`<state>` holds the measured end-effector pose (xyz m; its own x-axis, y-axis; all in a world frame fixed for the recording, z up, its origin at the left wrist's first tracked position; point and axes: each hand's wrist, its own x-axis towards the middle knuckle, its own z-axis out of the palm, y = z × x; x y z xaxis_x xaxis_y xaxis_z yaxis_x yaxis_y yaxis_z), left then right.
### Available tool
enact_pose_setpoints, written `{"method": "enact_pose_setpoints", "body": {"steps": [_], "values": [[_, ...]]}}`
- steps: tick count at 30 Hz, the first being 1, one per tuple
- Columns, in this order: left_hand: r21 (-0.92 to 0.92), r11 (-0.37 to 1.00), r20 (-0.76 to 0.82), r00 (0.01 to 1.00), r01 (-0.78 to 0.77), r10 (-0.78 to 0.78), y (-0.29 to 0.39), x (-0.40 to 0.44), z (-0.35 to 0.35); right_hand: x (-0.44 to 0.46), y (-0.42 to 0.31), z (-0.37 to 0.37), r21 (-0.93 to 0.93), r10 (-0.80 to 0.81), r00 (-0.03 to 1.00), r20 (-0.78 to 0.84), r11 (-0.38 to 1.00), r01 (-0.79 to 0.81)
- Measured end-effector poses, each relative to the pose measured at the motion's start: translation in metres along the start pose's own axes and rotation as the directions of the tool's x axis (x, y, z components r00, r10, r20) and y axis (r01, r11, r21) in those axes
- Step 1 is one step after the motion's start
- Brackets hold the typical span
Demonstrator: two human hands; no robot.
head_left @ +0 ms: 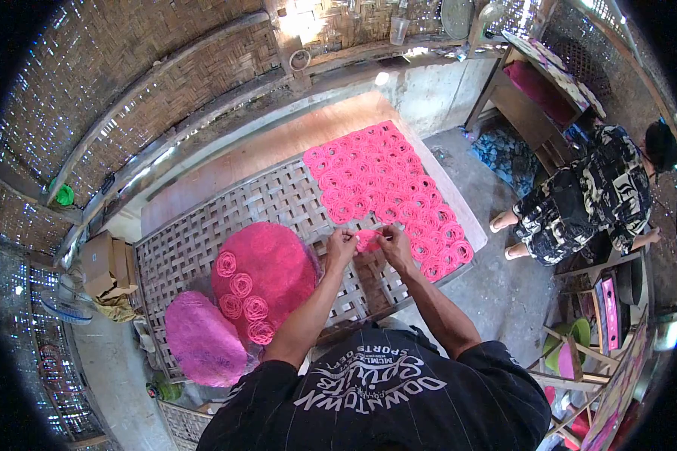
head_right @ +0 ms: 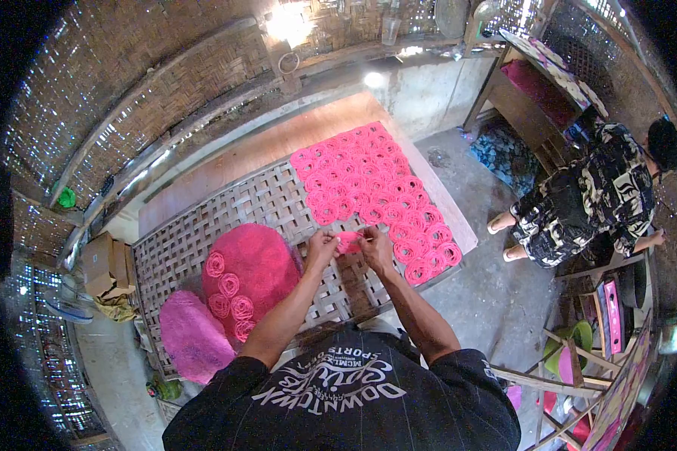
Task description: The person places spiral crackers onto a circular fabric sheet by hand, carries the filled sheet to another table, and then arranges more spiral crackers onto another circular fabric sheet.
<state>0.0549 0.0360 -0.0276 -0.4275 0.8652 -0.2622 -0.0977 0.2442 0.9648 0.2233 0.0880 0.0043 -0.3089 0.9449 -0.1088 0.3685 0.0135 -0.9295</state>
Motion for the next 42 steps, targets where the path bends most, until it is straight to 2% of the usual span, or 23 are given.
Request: {"method": "enact_pose_setpoints", "body": {"steps": [2,5,6,9,12,15,16,18,19,21,23,24,27,28,31,32,35,38,41,42], "values": [[0.139,0.99,-0.04,0.999,-0.001,0.006,0.0,0.018,0.008,0.025,0.021,0.005,-0.257,-0.076,0.994,-0.083,0.965,0.052],[0.406,0.902,-0.135,0.967,-0.146,0.217,-0.002,0.037,0.022,0.048,0.015,0.004,-0.364,-0.244,0.965,-0.101,0.911,0.193],[0.437,0.89,-0.132,0.97,-0.127,0.204,0.007,0.037,0.026,0.054,0.015,0.005,-0.348,-0.312,0.94,-0.137,0.904,0.249],[0.544,0.826,-0.106,0.965,-0.146,0.24,0.015,0.041,0.03,0.068,0.018,0.003,-0.477,-0.233,0.971,-0.062,0.861,0.176],[0.672,0.679,-0.116,0.865,-0.294,0.489,0.007,0.035,0.024,0.071,0.017,0.0,-0.647,-0.153,0.988,-0.01,0.754,0.11],[0.609,0.777,-0.126,0.948,-0.158,0.292,0.052,-0.014,-0.006,0.06,0.019,-0.003,-0.652,-0.308,0.945,-0.108,0.74,0.167],[0.596,0.786,-0.11,0.953,-0.163,0.281,0.052,-0.027,-0.023,0.052,0.01,-0.008,-0.623,-0.321,0.942,-0.1,0.759,0.192],[0.664,0.743,-0.233,0.922,-0.081,0.309,0.039,-0.053,-0.063,0.033,-0.001,-0.011,-0.479,-0.269,0.952,-0.148,0.861,0.169],[0.694,0.72,-0.3,0.898,-0.026,0.321,0.03,-0.069,-0.088,0.023,0.001,-0.006,-0.397,-0.236,0.959,-0.159,0.904,0.157],[0.807,0.582,-0.385,0.84,0.105,0.382,0.005,-0.092,-0.146,0.008,0.013,0.0,-0.435,-0.313,0.94,-0.136,0.871,0.227],[0.848,0.434,-0.496,0.74,0.303,0.454,-0.017,-0.111,-0.198,-0.007,0.016,0.014,-0.454,-0.367,0.926,-0.093,0.843,0.289],[0.847,0.356,-0.529,0.687,0.395,0.498,-0.026,-0.116,-0.217,-0.017,0.008,0.016,-0.456,-0.384,0.921,-0.063,0.832,0.316],[0.697,0.337,-0.704,0.517,0.632,0.487,-0.038,-0.124,-0.247,-0.032,-0.004,0.026,-0.414,-0.333,0.943,0.022,0.855,0.312],[0.677,0.328,-0.736,0.595,0.659,0.324,-0.027,-0.124,-0.253,-0.033,0.0,0.031,-0.402,-0.342,0.939,0.044,0.854,0.33],[0.712,0.226,-0.698,0.632,0.665,0.338,-0.029,-0.112,-0.264,-0.033,-0.015,0.039,-0.416,-0.347,0.933,0.098,0.837,0.356],[0.699,0.229,-0.714,0.645,0.677,0.272,-0.029,-0.109,-0.269,-0.035,-0.023,0.04,-0.432,-0.342,0.933,0.116,0.828,0.357],[0.725,0.296,-0.687,0.68,0.622,0.256,-0.024,-0.099,-0.28,-0.039,-0.026,0.051,-0.348,-0.316,0.941,0.125,0.874,0.339],[0.705,0.423,-0.675,0.722,0.57,0.152,-0.043,-0.083,-0.298,-0.051,-0.042,0.052,-0.237,-0.255,0.943,0.213,0.923,0.303],[0.697,0.577,-0.635,0.74,0.425,0.223,-0.032,-0.088,-0.283,-0.058,-0.041,0.059,-0.23,-0.214,0.928,0.306,0.929,0.29],[0.705,0.599,-0.613,0.752,0.381,0.244,-0.021,-0.093,-0.271,-0.063,-0.051,0.064,-0.168,-0.103,0.937,0.334,0.972,0.167]]}}
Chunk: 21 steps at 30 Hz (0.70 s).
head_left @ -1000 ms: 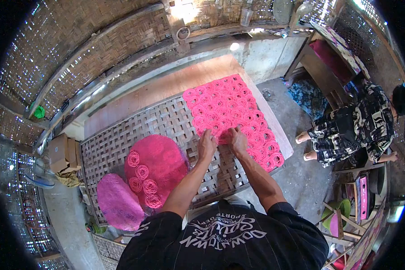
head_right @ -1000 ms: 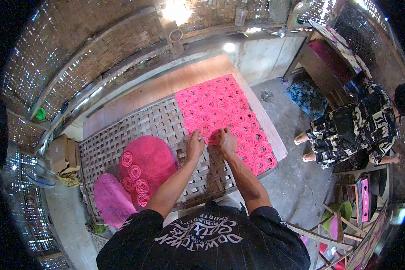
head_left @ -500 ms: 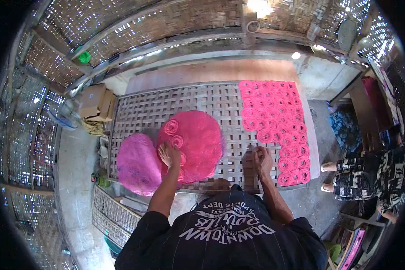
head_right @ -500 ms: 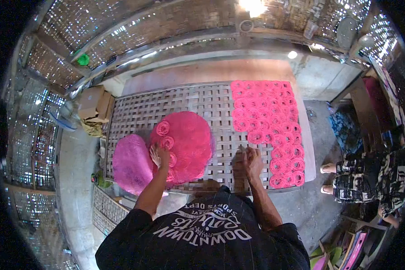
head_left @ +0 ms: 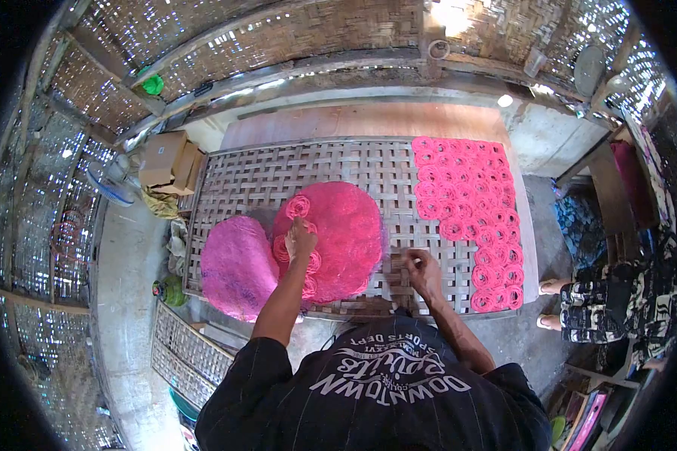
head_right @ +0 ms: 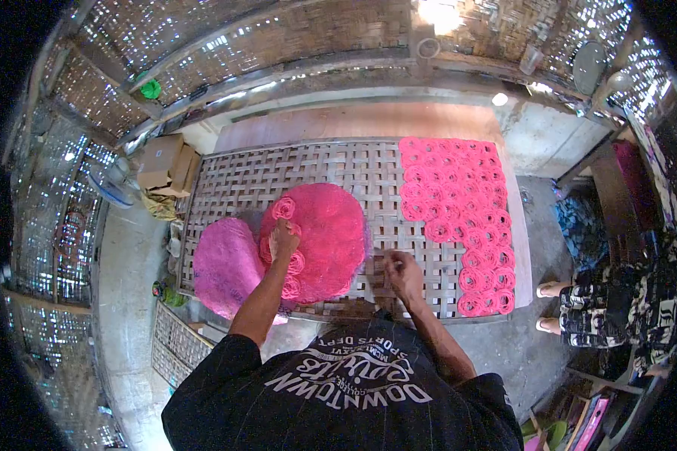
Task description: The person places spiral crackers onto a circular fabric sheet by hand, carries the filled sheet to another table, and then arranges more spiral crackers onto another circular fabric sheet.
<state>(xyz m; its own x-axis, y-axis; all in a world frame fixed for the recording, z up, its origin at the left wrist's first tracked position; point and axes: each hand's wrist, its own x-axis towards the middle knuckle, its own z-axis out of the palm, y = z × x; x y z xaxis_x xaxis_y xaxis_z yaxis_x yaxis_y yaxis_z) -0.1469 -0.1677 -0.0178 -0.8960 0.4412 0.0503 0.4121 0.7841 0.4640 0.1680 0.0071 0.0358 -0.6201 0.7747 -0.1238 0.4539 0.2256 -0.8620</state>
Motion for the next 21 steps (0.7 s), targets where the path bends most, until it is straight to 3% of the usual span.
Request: {"method": "enact_pose_setpoints", "body": {"steps": [2,3,4,5,6,9,12,13,14,16,17,19,21], "values": [[-0.083,0.993,0.013,0.996,-0.088,0.09,0.035,-0.023,-0.015,0.002,0.0,0.006,0.028,0.038,0.985,0.169,0.999,-0.043],[-0.125,0.979,0.018,0.987,-0.158,0.162,0.051,-0.035,-0.017,0.005,0.014,0.022,0.186,0.009,0.982,0.191,0.982,-0.045],[-0.173,0.959,0.02,0.972,-0.226,0.233,0.067,-0.05,-0.017,0.002,-0.019,0.011,0.126,0.096,0.962,0.256,0.983,-0.131],[-0.223,0.931,0.013,0.954,-0.289,0.299,0.083,-0.064,-0.019,0.015,0.029,0.046,0.491,0.043,0.935,0.351,0.842,-0.223],[-0.262,0.897,0.063,0.921,-0.357,0.385,0.103,-0.082,-0.024,0.011,-0.014,0.026,0.47,0.263,0.812,0.52,0.706,-0.53],[-0.454,0.775,0.277,0.757,-0.44,0.592,0.139,-0.13,-0.014,0.022,-0.006,0.031,0.604,0.315,0.776,0.547,0.493,-0.626],[-0.422,0.519,-0.008,0.575,-0.743,0.818,0.159,-0.149,-0.01,0.038,0.027,0.026,0.575,0.258,0.939,0.228,0.742,-0.344],[-0.471,0.596,0.01,0.671,-0.65,0.741,0.16,-0.15,-0.006,0.04,0.028,0.02,0.55,0.204,0.971,0.121,0.801,-0.237],[-0.517,0.66,0.036,0.756,-0.546,0.654,0.159,-0.149,0.002,0.043,0.031,0.01,0.501,0.249,0.961,0.123,0.82,-0.277],[-0.601,0.75,0.121,0.897,-0.275,0.426,0.155,-0.139,0.035,0.049,0.043,0.005,0.569,0.114,0.989,0.089,0.81,-0.145],[-0.728,0.685,0.27,0.913,-0.014,0.306,0.151,-0.126,0.06,0.053,0.046,0.005,0.601,0.046,0.997,0.068,0.796,-0.077],[-0.766,0.401,0.594,0.792,0.502,0.143,0.153,-0.103,0.092,0.048,0.024,-0.013,0.644,0.098,0.979,0.179,0.74,-0.192],[-0.761,0.349,0.639,0.727,0.548,0.252,0.162,-0.092,0.097,0.052,0.025,-0.021,0.646,0.111,0.975,0.194,0.734,-0.212]]}}
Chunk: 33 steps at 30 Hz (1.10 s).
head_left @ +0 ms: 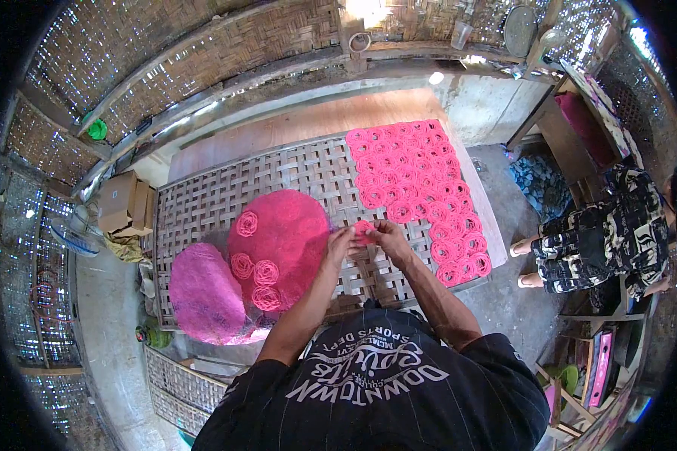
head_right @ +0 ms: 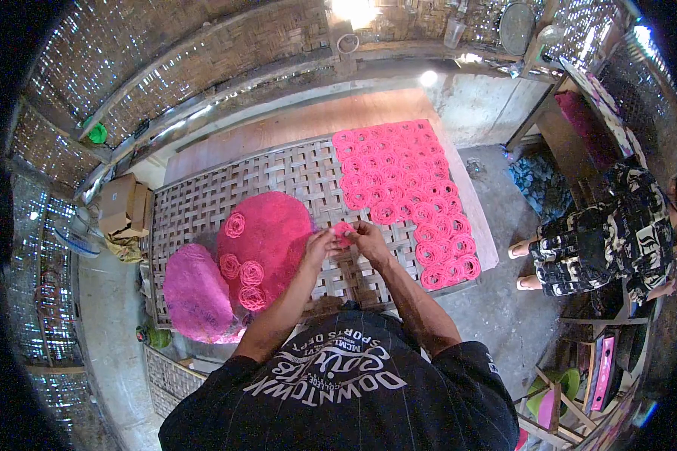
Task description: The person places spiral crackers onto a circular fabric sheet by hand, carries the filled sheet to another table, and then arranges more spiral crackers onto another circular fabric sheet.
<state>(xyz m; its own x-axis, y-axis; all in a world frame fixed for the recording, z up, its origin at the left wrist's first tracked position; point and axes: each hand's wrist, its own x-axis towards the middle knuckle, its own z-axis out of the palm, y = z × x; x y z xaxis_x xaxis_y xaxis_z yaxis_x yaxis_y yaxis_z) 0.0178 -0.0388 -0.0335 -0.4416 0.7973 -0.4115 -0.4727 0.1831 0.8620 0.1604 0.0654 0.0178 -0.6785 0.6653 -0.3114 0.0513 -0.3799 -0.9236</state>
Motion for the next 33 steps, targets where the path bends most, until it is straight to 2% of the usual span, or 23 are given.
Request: {"method": "enact_pose_setpoints", "body": {"steps": [1,3,5,6,7,8,11,14,17,19,20,21,23,26,27,28,29,31,32,33], "values": [[-0.031,0.999,0.068,0.998,0.017,-0.015,0.004,0.004,0.004,0.001,-0.001,-0.005,-0.018,0.009,0.999,-0.032,1.0,-0.01],[0.062,0.998,-0.01,1.0,-0.024,0.024,0.005,0.012,0.015,0.006,0.001,-0.016,-0.053,0.028,0.995,-0.094,0.998,-0.033],[0.196,0.979,-0.086,0.994,-0.05,0.068,0.009,0.02,0.029,0.037,0.04,-0.043,-0.275,-0.096,0.983,-0.158,0.96,0.05],[0.231,0.972,-0.122,0.991,-0.032,0.061,0.012,0.025,0.035,0.042,0.038,-0.044,-0.383,-0.163,0.97,-0.179,0.92,0.084],[0.264,0.965,-0.159,0.986,-0.012,0.055,0.014,0.029,0.042,0.045,0.036,-0.046,-0.495,-0.188,0.954,-0.232,0.867,0.05],[0.295,0.955,-0.196,0.979,0.011,0.049,0.016,0.031,0.048,0.048,0.035,-0.047,-0.538,-0.235,0.941,-0.243,0.84,0.07],[0.311,0.95,-0.232,0.97,-0.002,0.078,0.016,0.046,0.058,0.059,0.028,-0.047,-0.671,-0.389,0.887,-0.247,0.729,0.133],[0.232,0.968,-0.23,0.972,0.095,-0.04,0.008,0.059,0.057,0.068,0.027,-0.05,-0.8,-0.505,0.839,-0.203,0.58,0.156],[0.386,0.922,-0.144,0.989,0.037,0.02,0.036,0.027,0.059,0.063,0.016,-0.046,-0.874,-0.498,0.85,-0.174,0.476,0.1],[0.485,0.867,-0.098,0.978,-0.114,0.184,0.024,0.016,0.039,0.057,0.012,-0.044,-0.897,-0.46,0.866,-0.194,0.441,0.033],[0.531,0.825,-0.065,0.962,-0.193,0.266,0.018,0.009,0.028,0.053,0.01,-0.043,-0.895,-0.476,0.855,-0.204,0.445,0.034],[0.597,0.785,-0.1,0.955,-0.167,0.28,0.011,-0.007,0.016,0.045,0.006,-0.042,-0.892,-0.491,0.844,-0.217,0.45,0.032],[0.687,0.699,-0.019,0.956,-0.2,0.292,0.019,-0.062,-0.007,0.027,0.003,-0.043,-0.884,-0.525,0.823,-0.216,0.464,0.064],[0.714,0.699,-0.061,0.991,-0.043,0.123,0.024,-0.163,-0.042,-0.032,-0.013,-0.037,-0.822,-0.557,0.805,-0.205,0.544,0.167],[0.705,0.709,-0.071,0.993,-0.013,0.089,0.022,-0.197,-0.052,-0.058,-0.015,-0.034,-0.771,-0.465,0.85,-0.249,0.626,0.116],[0.717,0.695,-0.154,0.984,0.053,0.085,0.021,-0.228,-0.055,-0.087,-0.013,-0.034,-0.715,-0.364,0.886,-0.285,0.697,0.056],[0.722,0.682,-0.237,0.968,0.119,0.082,0.013,-0.253,-0.058,-0.116,-0.003,-0.04,-0.694,-0.329,0.897,-0.296,0.72,0.035],[0.635,0.765,-0.363,0.917,0.111,0.168,-0.033,-0.294,-0.08,-0.178,0.013,-0.048,-0.602,-0.214,0.902,-0.375,0.796,-0.062],[0.661,0.75,-0.266,0.926,-0.027,0.268,-0.06,-0.313,-0.093,-0.207,0.021,-0.052,-0.525,-0.134,0.888,-0.439,0.841,-0.133],[0.655,0.753,-0.214,0.94,-0.065,0.267,-0.08,-0.326,-0.102,-0.231,0.041,-0.061,-0.498,-0.113,0.846,-0.521,0.845,-0.194]]}}
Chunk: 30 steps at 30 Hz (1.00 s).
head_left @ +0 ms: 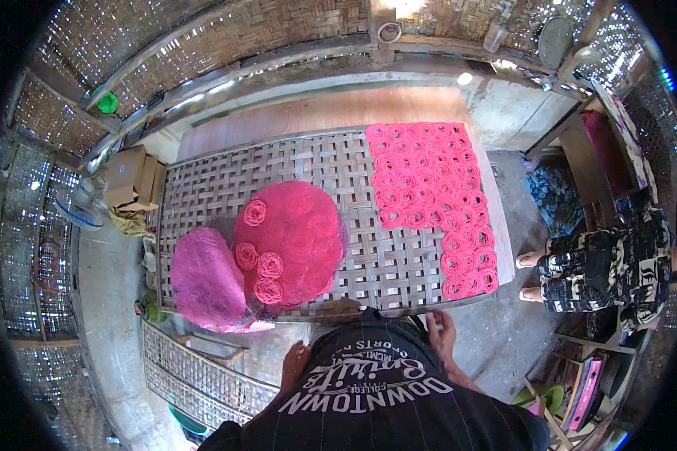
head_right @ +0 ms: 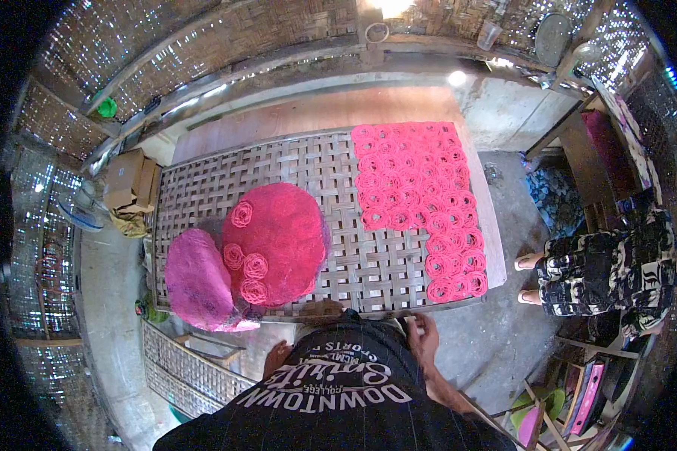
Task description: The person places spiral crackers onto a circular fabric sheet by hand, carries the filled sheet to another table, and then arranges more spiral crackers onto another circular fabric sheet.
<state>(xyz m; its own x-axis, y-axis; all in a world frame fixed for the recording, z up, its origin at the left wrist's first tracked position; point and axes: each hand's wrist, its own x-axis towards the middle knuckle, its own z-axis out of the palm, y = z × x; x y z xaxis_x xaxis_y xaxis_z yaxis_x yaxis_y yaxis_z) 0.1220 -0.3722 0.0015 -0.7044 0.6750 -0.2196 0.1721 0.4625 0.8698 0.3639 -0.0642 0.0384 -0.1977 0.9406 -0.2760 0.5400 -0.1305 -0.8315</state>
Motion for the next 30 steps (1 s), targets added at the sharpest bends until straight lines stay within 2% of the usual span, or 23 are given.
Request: {"method": "enact_pose_setpoints", "body": {"steps": [1,2,3,4,6,8,14,24,30], "values": [[-0.004,1.0,0.032,0.999,-0.014,0.014,-0.014,-0.01,0.001,-0.016,0.036,-0.007,-0.004,0.067,0.995,-0.07,0.998,-0.068],[0.028,0.981,0.086,0.977,0.194,-0.195,-0.023,-0.016,0.0,-0.032,0.084,-0.012,0.058,0.167,0.984,-0.056,0.985,-0.164],[0.076,0.927,0.135,0.917,0.368,-0.375,-0.029,-0.018,-0.001,-0.047,0.137,-0.014,0.12,0.264,0.964,-0.039,0.959,-0.258],[0.131,0.846,0.179,0.827,0.517,-0.533,-0.033,-0.018,-0.004,-0.061,0.161,-0.016,0.142,0.374,0.928,0.001,0.918,-0.37],[0.182,0.766,0.198,0.741,0.616,-0.642,-0.039,-0.021,-0.016,-0.082,0.152,-0.025,0.082,0.55,0.828,0.11,0.825,-0.559],[0.208,0.709,0.193,0.683,0.674,-0.705,-0.046,-0.026,-0.032,-0.092,0.122,-0.03,0.027,0.63,0.749,0.203,0.761,-0.648],[0.216,0.65,0.161,0.63,0.729,-0.76,-0.053,-0.031,-0.059,-0.088,0.049,-0.042,-0.07,0.647,0.682,0.341,0.741,-0.668],[0.104,0.771,0.231,0.739,0.628,-0.633,-0.037,0.009,-0.007,-0.074,0.005,-0.061,-0.209,0.661,0.612,0.435,0.735,-0.645],[0.108,0.756,0.236,0.722,0.646,-0.651,-0.032,-0.001,-0.006,-0.065,-0.018,-0.069,-0.279,0.663,0.578,0.476,0.737,-0.615]]}}
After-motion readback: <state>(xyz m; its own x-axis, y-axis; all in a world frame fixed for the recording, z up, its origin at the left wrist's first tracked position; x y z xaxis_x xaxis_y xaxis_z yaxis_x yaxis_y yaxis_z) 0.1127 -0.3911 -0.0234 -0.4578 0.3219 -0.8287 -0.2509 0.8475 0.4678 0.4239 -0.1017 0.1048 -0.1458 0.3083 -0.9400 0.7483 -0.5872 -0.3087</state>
